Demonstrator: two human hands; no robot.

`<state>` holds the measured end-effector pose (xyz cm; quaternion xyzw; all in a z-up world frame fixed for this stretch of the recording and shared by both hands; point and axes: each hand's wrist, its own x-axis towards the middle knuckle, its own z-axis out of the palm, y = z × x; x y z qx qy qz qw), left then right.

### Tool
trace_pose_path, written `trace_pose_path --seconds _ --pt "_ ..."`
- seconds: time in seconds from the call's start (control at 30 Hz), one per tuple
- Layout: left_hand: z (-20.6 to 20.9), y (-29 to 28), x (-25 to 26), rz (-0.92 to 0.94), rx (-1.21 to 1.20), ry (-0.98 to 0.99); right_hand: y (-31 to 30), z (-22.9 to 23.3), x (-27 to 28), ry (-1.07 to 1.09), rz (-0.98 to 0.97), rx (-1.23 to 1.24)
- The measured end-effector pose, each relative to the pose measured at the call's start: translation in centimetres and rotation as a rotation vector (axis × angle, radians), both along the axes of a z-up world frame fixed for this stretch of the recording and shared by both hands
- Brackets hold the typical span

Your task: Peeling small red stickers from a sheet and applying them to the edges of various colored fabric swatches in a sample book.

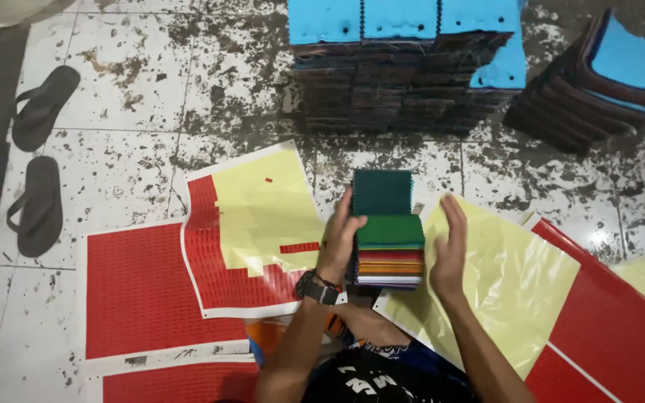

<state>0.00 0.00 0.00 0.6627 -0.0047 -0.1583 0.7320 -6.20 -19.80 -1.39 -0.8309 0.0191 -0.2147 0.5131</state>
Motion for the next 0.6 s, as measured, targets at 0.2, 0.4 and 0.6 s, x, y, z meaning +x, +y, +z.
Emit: trace_pose_path --seconds 0.2,0.4,0.6 --pt "-4.2 -0.7 -1.0 -0.012 -0.068 -0.087 1.9 -2.3 2.6 0.441 0.098 0.960" --pt "-6.0 0.1 -0.8 -0.087 -0.129 -0.114 1.0 -4.9 2.5 0.394 0.270 0.929" --pt "-6.6 0.0 -0.9 -0.159 -0.150 -0.130 2.5 -2.2 0.6 0.318 0.221 0.684"
